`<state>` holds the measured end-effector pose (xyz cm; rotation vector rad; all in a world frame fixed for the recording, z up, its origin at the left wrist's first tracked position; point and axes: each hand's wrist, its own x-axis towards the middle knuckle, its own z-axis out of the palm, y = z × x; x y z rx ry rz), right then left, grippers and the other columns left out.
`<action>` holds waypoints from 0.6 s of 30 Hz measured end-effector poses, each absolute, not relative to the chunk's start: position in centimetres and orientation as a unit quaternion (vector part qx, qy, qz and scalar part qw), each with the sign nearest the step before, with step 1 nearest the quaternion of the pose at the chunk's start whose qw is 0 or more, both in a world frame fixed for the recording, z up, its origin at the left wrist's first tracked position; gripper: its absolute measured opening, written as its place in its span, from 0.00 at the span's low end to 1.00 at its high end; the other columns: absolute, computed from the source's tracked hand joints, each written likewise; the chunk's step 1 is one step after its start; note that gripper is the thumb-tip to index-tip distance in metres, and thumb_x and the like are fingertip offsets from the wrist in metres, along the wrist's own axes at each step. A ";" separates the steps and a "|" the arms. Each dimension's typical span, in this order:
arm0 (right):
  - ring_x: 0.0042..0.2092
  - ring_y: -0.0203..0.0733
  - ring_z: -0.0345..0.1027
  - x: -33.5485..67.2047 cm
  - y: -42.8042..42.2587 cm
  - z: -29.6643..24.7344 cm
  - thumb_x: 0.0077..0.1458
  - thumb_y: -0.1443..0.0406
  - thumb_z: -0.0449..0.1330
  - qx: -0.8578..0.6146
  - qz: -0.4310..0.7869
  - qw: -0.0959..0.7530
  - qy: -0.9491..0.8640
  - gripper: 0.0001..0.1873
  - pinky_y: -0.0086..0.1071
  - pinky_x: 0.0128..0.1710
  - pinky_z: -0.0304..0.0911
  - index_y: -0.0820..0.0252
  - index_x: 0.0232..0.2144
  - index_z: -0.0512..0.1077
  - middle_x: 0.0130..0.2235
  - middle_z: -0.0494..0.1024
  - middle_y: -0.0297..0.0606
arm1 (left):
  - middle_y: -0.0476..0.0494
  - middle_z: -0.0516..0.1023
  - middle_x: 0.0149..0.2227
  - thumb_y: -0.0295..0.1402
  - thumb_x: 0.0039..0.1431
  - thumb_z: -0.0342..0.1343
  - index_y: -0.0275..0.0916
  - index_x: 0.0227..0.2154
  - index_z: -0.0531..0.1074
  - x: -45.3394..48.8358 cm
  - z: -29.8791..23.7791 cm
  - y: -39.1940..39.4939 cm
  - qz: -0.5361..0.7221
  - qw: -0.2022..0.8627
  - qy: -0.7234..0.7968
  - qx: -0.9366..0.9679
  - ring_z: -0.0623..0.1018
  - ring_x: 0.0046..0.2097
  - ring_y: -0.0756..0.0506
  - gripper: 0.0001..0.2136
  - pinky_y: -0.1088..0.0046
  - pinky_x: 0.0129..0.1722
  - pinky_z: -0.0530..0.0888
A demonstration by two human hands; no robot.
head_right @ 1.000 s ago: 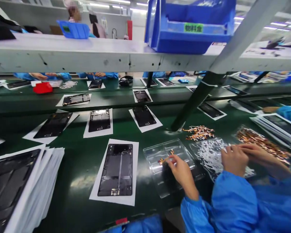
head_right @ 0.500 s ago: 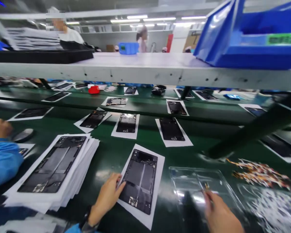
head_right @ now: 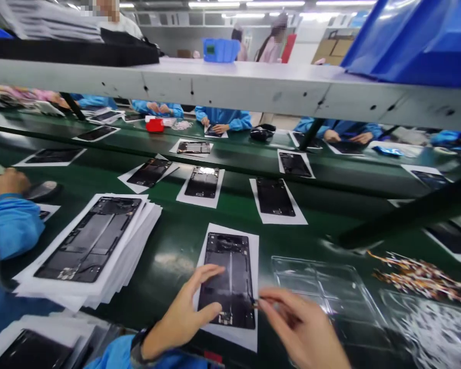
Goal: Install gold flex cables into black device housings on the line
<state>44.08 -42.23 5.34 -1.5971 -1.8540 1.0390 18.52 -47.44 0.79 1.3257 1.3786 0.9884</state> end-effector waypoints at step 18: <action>0.28 0.35 0.66 27.6 -25.4 -2.3 0.48 0.73 0.62 -0.443 0.375 0.030 -0.814 0.06 0.27 0.30 0.57 0.59 0.25 0.77 0.25 0.74 0.32 | 0.45 0.76 0.32 0.23 0.64 0.50 0.34 0.44 0.69 15.6 -5.1 -41.7 0.213 0.004 0.560 0.801 0.76 0.32 0.44 0.08 0.69 0.31 0.74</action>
